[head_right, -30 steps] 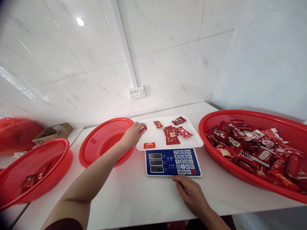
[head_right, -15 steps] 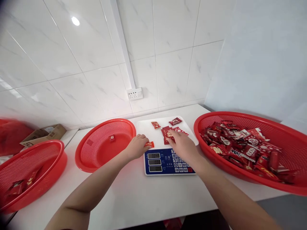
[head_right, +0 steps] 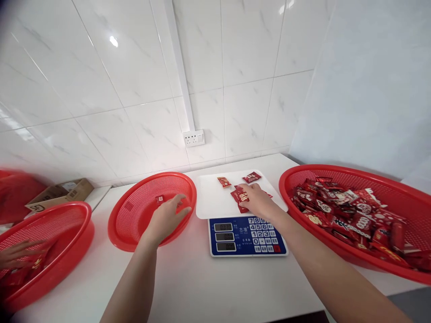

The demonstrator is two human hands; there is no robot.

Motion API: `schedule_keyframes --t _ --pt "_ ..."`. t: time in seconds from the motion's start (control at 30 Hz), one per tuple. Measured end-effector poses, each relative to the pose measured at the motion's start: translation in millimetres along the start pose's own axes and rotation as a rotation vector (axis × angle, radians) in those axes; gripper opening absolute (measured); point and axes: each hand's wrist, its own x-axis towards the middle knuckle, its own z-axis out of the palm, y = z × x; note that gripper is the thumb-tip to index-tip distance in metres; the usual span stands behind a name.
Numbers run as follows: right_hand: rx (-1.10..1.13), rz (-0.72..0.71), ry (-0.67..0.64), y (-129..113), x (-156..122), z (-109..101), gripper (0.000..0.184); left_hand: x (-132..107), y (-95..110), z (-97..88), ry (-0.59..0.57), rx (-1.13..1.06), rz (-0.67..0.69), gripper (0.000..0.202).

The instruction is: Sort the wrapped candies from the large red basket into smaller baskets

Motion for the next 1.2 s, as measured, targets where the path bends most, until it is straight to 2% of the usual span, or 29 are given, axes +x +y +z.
schedule_keyframes --t 0.13,0.27,0.33,0.4,0.47,0.53,0.63,0.73,0.8,0.9,1.0,1.1,1.2 --pt "0.29 -0.013 0.022 -20 12 -7 0.048 -7 7 7.4 -0.149 0.016 0.081 0.032" --pt "0.676 -0.121 0.003 -71 25 -17 0.044 -8 12 11.0 -0.174 0.101 0.099 0.026" --pt "0.682 -0.195 -0.062 -92 35 -20 0.049 -9 12 12.0 -0.18 0.138 0.106 0.023" --pt "0.473 -0.214 -0.111 -100 47 -19 0.053 -11 11 13.0 -0.186 0.159 0.126 0.02" --pt "0.203 -0.169 -0.111 -95 59 -12 0.052 -13 9 14.2 -0.187 0.165 0.151 0.02" --pt "0.023 -0.113 -0.098 -82 69 -2 0.043 -14 7 15.5 -0.181 0.164 0.17 0.022" --pt "-0.036 -0.079 -0.089 -67 78 13 0.024 -14 5 17.1 -0.171 0.163 0.186 0.024" --pt "-0.013 -0.066 -0.059 -68 83 17 0.024 -13 4 17.5 -0.168 0.161 0.193 0.024" --pt "0.056 -0.093 -0.07 -78 85 13 0.029 -13 4 17.0 -0.169 0.16 0.193 0.024" --pt "0.198 -0.21 -0.118 -93 86 -2 0.043 -12 4 15.6 -0.173 0.163 0.185 0.023" --pt "0.136 -0.268 -0.142 -92 82 -20 0.051 -12 5 14.7 -0.175 0.164 0.178 0.024" --pt "-0.103 -0.141 -0.151 -70 74 -29 0.047 -12 5 14.8 -0.171 0.167 0.173 0.024" --pt "-0.205 -0.009 -0.177 -46 65 -24 0.029 -13 7 14.9 -0.174 0.171 0.174 0.022"
